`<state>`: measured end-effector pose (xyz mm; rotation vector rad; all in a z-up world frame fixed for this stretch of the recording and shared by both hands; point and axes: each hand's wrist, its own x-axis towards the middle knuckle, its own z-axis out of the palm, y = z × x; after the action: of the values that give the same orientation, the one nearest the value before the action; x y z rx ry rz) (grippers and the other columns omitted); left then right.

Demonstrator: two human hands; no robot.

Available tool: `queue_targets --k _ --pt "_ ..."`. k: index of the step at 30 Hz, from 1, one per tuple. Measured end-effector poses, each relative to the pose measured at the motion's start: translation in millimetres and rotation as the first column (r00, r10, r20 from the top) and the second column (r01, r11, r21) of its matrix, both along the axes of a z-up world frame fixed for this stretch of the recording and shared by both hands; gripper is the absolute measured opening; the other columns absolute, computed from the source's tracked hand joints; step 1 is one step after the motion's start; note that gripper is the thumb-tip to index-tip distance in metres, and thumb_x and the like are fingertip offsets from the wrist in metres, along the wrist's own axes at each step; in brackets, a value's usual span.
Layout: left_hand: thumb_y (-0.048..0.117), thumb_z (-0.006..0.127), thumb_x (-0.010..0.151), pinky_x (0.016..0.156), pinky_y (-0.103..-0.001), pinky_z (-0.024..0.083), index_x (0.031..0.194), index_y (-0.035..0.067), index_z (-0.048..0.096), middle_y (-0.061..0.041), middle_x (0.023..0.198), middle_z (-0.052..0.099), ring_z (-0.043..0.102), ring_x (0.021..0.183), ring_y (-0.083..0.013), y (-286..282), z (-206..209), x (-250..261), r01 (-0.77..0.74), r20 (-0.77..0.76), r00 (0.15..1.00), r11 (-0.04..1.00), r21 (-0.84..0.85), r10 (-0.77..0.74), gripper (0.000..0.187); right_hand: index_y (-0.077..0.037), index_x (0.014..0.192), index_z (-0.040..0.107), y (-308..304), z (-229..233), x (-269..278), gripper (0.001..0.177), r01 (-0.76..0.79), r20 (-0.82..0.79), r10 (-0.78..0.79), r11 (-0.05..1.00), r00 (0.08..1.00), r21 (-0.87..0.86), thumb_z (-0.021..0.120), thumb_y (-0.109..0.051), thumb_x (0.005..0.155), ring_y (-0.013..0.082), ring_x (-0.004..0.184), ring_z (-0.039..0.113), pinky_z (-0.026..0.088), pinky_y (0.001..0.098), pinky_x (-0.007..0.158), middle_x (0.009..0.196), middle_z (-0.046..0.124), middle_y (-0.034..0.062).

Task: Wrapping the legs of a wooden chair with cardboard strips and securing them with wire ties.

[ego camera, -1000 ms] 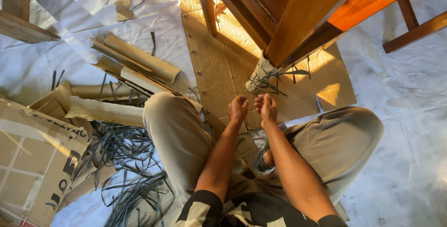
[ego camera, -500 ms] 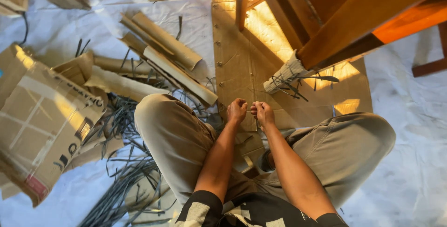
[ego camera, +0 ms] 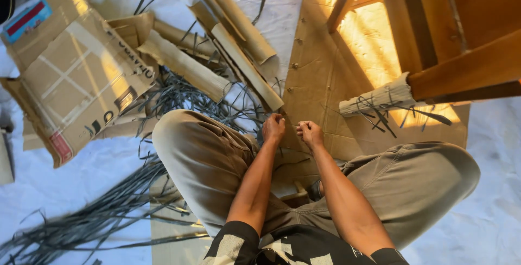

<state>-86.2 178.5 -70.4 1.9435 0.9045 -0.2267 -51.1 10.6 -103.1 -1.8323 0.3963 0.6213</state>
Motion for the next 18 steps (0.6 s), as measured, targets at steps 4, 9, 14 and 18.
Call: queue_targets --k 4,9,14,18 --pt "0.030 0.066 0.092 0.098 -0.051 0.054 0.113 0.017 0.073 -0.014 0.109 0.075 0.069 0.112 -0.0376 20 -1 -14 -0.101 0.015 0.995 0.994 0.039 0.100 0.026 -0.008 0.107 0.076 6 -27 -1 0.022 -0.065 0.000 0.065 0.997 0.998 -0.039 0.066 -0.025 0.096 0.0186 0.073 0.077 0.060 0.0263 0.054 0.091 0.078 0.0138" --pt "0.026 0.068 0.088 0.099 -0.051 0.053 0.113 0.016 0.070 -0.011 0.112 0.068 0.067 0.114 -0.0379 43 -18 -26 -0.292 0.112 0.953 0.950 0.114 0.280 0.027 -0.008 0.108 0.077 22 -25 -3 0.023 -0.158 0.035 0.160 0.986 0.986 -0.059 0.067 -0.024 0.096 0.0185 0.074 0.077 0.061 0.0287 0.061 0.090 0.078 0.0133" --pt "0.026 0.070 0.086 0.102 -0.049 0.052 0.118 0.017 0.066 -0.009 0.121 0.060 0.063 0.119 -0.0364 68 -10 -31 -0.473 0.146 0.880 0.863 0.179 0.452 0.033 -0.014 0.108 0.079 33 -11 -5 0.023 -0.285 0.032 0.291 0.950 0.956 -0.129 0.069 -0.029 0.094 0.0182 0.076 0.078 0.061 0.0304 0.069 0.089 0.079 0.0100" --pt "0.021 0.068 0.087 0.105 -0.051 0.048 0.121 0.014 0.061 -0.010 0.127 0.050 0.058 0.123 -0.0396 84 33 -31 -0.562 0.241 0.824 0.796 0.226 0.513 0.035 -0.019 0.112 0.079 34 -23 -4 0.025 -0.344 0.017 0.353 0.921 0.935 -0.184 0.069 -0.033 0.094 0.0167 0.078 0.078 0.059 0.0292 0.075 0.089 0.079 0.0060"
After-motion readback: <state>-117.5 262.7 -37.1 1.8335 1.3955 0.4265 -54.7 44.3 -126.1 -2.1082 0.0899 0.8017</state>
